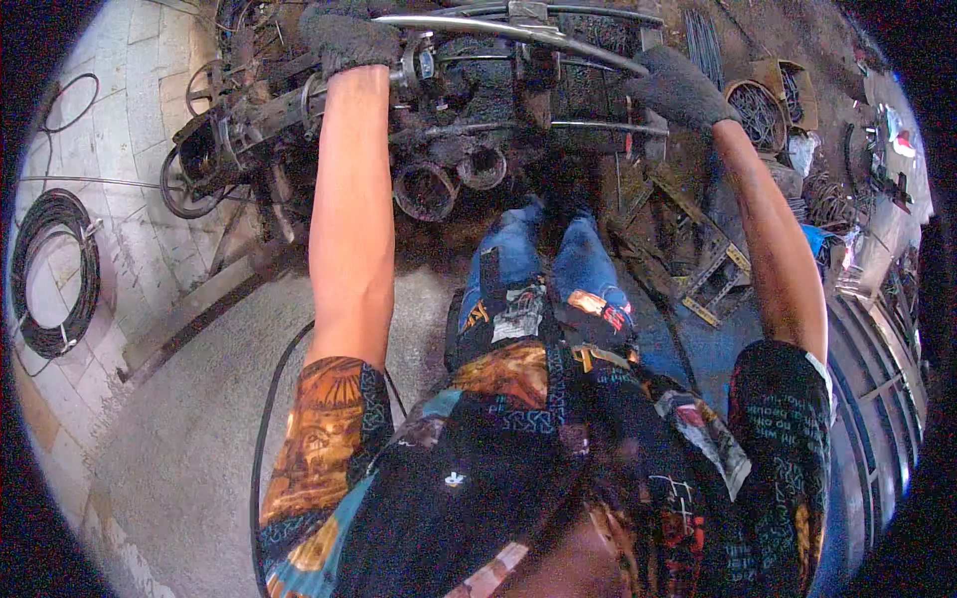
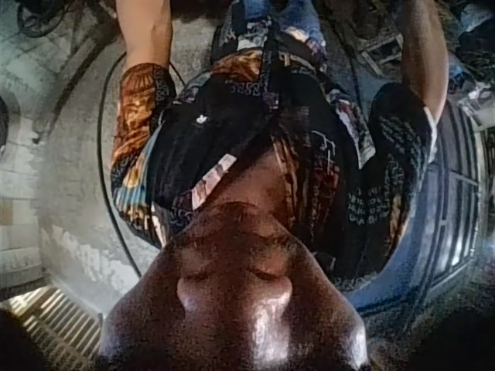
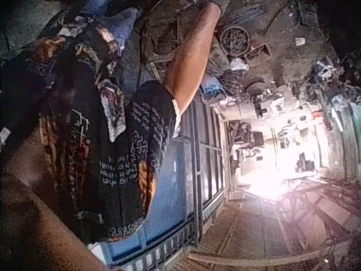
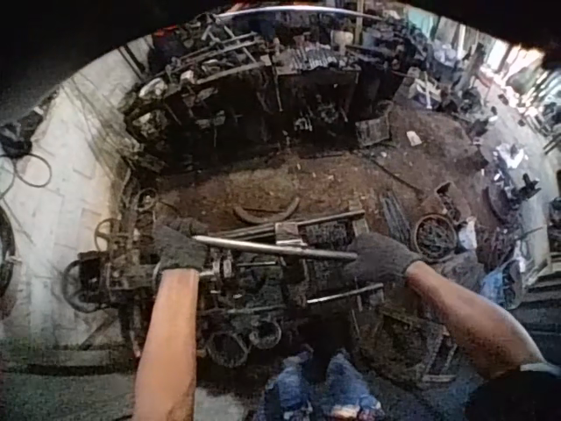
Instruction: The recorder is using a manual straightening jig or bench to straighten a long, curved metal pipe by applying leverage and pressure at specific points.
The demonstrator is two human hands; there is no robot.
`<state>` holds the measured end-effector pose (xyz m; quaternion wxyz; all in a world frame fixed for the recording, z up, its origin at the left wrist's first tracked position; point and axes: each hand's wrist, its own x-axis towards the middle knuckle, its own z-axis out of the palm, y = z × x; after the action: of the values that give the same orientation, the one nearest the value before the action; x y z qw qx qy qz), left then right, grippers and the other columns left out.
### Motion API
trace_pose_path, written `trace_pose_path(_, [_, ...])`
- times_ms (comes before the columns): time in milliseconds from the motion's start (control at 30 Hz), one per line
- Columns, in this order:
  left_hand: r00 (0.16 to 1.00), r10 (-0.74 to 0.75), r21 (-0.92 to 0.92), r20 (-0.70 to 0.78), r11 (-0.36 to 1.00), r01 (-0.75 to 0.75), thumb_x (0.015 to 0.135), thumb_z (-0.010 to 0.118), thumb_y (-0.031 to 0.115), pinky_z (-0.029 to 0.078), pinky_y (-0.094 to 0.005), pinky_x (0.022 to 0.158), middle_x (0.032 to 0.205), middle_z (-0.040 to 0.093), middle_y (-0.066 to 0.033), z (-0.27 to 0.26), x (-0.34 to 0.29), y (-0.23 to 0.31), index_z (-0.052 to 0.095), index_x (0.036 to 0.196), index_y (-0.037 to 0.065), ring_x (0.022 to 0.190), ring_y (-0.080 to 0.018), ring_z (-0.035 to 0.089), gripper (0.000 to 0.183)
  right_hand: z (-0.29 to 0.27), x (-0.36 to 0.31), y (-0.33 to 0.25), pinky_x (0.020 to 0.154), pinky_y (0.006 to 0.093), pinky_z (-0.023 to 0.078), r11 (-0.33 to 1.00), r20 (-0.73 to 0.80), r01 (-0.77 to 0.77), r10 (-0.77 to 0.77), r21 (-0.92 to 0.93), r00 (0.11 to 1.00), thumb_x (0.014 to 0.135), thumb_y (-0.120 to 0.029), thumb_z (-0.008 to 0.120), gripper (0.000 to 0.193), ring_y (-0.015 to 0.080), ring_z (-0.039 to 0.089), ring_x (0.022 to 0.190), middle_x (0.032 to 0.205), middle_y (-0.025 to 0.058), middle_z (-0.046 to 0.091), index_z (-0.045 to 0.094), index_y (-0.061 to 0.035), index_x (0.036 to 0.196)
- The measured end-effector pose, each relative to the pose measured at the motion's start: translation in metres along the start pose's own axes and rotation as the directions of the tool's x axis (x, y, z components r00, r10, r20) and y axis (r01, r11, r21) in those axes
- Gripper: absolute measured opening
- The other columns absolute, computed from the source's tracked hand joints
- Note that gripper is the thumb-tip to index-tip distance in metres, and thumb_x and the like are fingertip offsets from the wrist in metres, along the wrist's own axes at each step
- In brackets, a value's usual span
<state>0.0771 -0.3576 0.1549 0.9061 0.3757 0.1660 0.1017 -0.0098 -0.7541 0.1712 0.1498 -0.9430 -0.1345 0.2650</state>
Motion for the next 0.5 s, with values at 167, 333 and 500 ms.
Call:
trace_pose_path(167, [0.946, 0.07, 0.101, -0.316, 0.994, -0.04, 0.094, 0.044, 0.034, 0.046, -0.0437, 0.046, 0.05, 0.038, -0.0052, 0.004, -0.009, -0.01, 0.038, 0.061, 0.019, 0.042, -0.0262, 0.044, 0.036, 0.013, -0.01, 0.0, 0.076, 0.0496, 0.051, 0.992, -0.207, 0.087, -0.104, -0.086, 0.973, 0.082, -0.038, 0.069, 0.04, 0.0452, 0.065, 0.079, 0.085, 0.0264, 0.068, 0.069, 0.0014, 0.091])
trace_pose_path(333, [0.985, 0.063, 0.176, -0.159, 0.984, -0.035, 0.095, 0.042, 0.034, 0.044, -0.0402, 0.048, 0.051, 0.041, -0.0049, -0.032, 0.028, -0.005, 0.04, 0.062, 0.019, 0.045, -0.0237, 0.046, 0.037, 0.009, -0.005, -0.023, 0.08, 0.048, 0.052, 0.991, -0.082, -0.133, 0.132, -0.005, 0.988, 0.082, -0.039, 0.069, 0.041, 0.0409, 0.067, 0.087, 0.09, 0.0246, 0.068, 0.07, -0.0016, 0.099])
trace_pose_path(500, [0.972, -0.211, -0.104, -0.108, 0.974, 0.2, 0.096, 0.05, 0.046, 0.051, -0.0456, 0.056, 0.056, 0.052, -0.001, -0.015, 0.009, -0.016, 0.046, 0.063, 0.017, 0.052, -0.0219, 0.053, 0.044, 0.013, -0.021, -0.025, 0.083, 0.0437, 0.054, 0.999, -0.389, -0.025, 0.008, -0.039, 0.921, 0.081, -0.038, 0.072, 0.042, 0.0359, 0.068, 0.089, 0.095, 0.0195, 0.069, 0.07, -0.0038, 0.105])
